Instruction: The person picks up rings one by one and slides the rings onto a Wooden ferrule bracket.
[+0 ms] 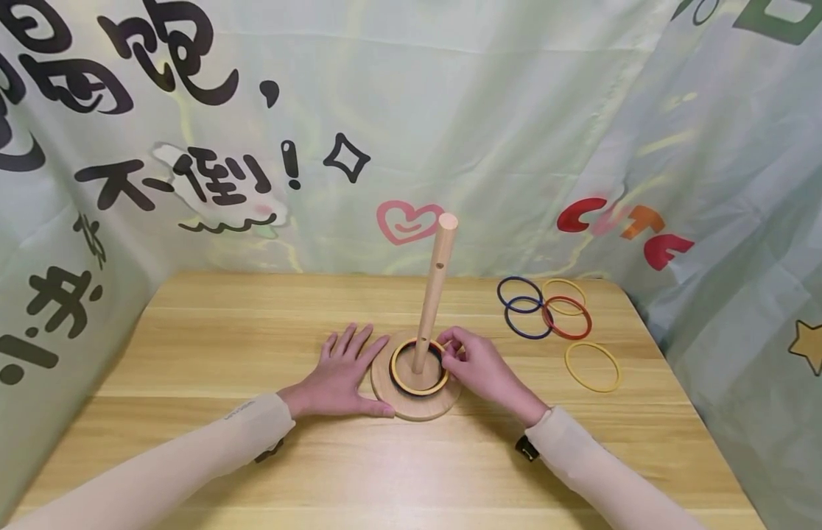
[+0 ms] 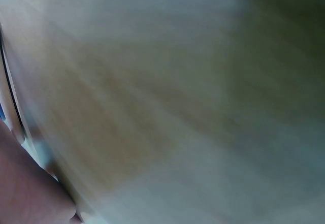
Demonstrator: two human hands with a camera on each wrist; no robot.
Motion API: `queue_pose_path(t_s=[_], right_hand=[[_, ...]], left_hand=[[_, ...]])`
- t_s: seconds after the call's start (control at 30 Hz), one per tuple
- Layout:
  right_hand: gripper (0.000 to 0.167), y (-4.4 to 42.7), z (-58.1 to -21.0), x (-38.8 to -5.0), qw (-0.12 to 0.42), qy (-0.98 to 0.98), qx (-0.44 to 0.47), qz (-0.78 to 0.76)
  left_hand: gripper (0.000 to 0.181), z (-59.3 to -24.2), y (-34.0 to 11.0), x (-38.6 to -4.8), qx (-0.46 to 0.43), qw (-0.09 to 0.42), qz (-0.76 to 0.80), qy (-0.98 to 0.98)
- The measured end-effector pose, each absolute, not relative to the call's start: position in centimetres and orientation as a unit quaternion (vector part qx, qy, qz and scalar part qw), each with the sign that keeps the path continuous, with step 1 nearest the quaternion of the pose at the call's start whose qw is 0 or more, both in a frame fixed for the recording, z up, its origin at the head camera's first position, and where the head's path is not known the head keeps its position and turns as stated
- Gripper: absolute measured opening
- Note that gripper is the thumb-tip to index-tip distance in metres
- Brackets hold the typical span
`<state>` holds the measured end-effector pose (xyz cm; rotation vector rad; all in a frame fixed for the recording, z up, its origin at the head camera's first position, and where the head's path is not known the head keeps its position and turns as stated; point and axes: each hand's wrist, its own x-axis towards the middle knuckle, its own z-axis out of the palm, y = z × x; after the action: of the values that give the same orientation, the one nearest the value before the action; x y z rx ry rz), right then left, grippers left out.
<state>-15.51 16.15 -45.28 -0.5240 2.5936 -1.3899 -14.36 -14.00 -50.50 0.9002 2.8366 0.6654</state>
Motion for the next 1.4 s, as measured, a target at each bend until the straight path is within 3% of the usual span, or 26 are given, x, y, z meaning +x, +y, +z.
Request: queue_pose_path(t_s=[0.33,0.63,1.17,1.4], right_hand=[[0.018,16.4,-45.1,-15.4,0.076,0.873,-0.155,-0.455],[0.025,18.6,-44.5,-14.9,0.032,0.876,-0.141,-0.461],[0.019,28.7,-44.9,-13.6,-0.086,0.903,-0.085,-0.411],[0.023,32.8,-45.2,-12.9,-0.07,0.929,-0.04,-0.36]], left_hand=[[0.128,-50.7,-14.0,-14.4,0.302,0.034,0.235,0.923],[0.127,-50.1,-13.9,-14.4,0.297,0.05,0.216,0.929],[0.128,-50.1,-13.9,-14.2,0.296,0.043,0.21,0.931],[0.128,-50.3,-13.9,-14.4,0.29,0.051,0.198,0.935]])
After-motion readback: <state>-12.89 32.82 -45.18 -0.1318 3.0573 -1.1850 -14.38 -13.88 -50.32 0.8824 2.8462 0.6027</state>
